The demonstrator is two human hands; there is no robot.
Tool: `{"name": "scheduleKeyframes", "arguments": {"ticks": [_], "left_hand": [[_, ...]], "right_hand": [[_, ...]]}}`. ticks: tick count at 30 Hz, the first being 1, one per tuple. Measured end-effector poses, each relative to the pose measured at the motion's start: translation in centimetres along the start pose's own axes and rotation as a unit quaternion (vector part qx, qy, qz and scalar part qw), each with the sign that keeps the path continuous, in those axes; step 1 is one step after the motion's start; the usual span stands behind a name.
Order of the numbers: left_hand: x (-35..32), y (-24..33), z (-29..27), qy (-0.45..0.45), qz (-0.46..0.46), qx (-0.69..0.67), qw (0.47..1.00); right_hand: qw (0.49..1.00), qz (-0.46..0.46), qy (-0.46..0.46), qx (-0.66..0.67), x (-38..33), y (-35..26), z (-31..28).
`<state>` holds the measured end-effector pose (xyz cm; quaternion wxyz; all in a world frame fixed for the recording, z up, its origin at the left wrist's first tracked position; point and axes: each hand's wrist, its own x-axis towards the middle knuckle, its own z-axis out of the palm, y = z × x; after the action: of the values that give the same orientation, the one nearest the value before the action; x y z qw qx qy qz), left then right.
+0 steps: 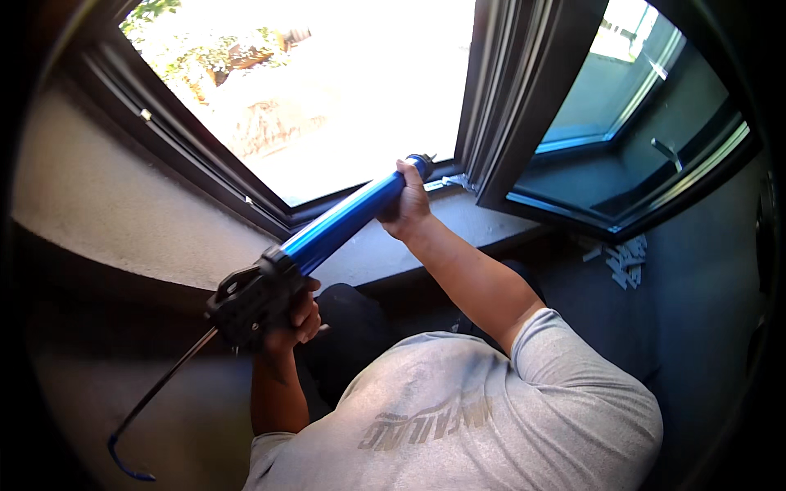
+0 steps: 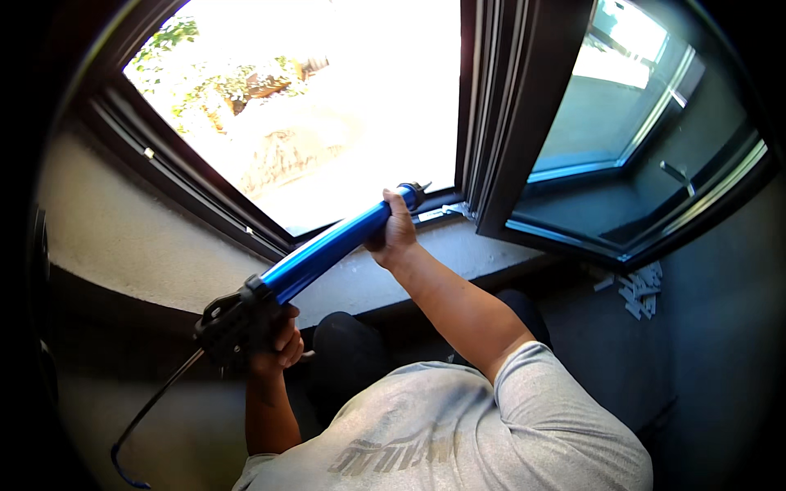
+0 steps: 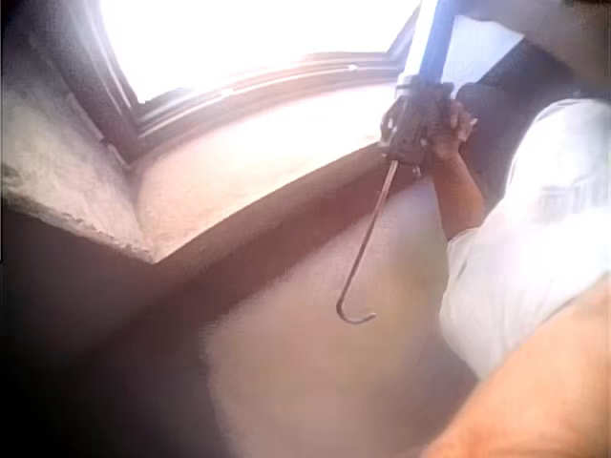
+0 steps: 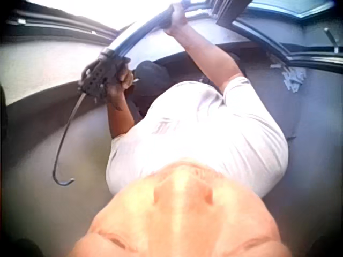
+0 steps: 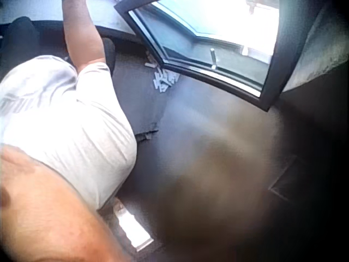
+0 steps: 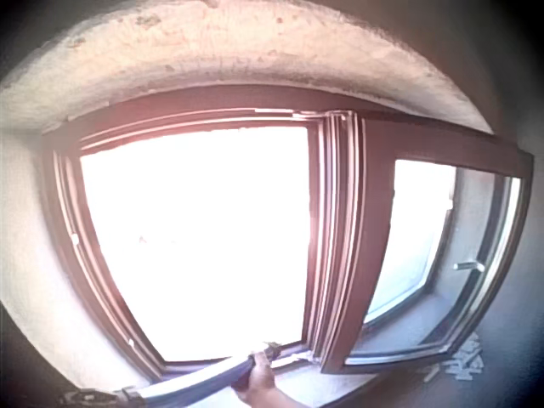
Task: The person walks up a staircase and applies sealant along the edges of a window frame using a caulking gun. They then descend the stairs and repeat the sealant application on another window in a different room.
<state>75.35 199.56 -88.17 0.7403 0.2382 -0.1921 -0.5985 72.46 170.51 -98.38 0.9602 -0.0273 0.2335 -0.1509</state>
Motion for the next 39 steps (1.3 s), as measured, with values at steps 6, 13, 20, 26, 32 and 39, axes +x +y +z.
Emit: {"name": "scheduleKeyframes", "arguments": {"ticks": [6,13,20,26,32,39], "left_hand": [[0.8,-6.1,1.3,0.028,0.084,0.115,0.989],[2.1,-7.1,-0.1,0.306,0.042,0.230,0.923],[6.9,-9.5,-4.3,0.330,0.022,0.182,0.926],[6.6,-10.5,-6.7,0.350,0.015,0.183,0.919],[9.7,-12.4,-6.3,0.357,0.017,0.182,0.916],[10.7,-11.2,-5.8,0.373,0.002,0.228,0.899]], "right_hand": [[0.993,-0.051,0.099,-0.040,3.2,-1.8,-4.3],[0.984,-0.049,0.165,-0.046,7.7,-3.9,-8.8],[0.978,-0.035,0.186,-0.085,12.9,-7.9,-12.9],[0.967,-0.033,0.214,-0.134,14.1,-7.7,-13.8],[0.966,-0.024,0.204,-0.157,15.6,-10.7,-15.1],[0.965,-0.024,0.213,-0.149,15.8,-10.3,-14.4]]}}
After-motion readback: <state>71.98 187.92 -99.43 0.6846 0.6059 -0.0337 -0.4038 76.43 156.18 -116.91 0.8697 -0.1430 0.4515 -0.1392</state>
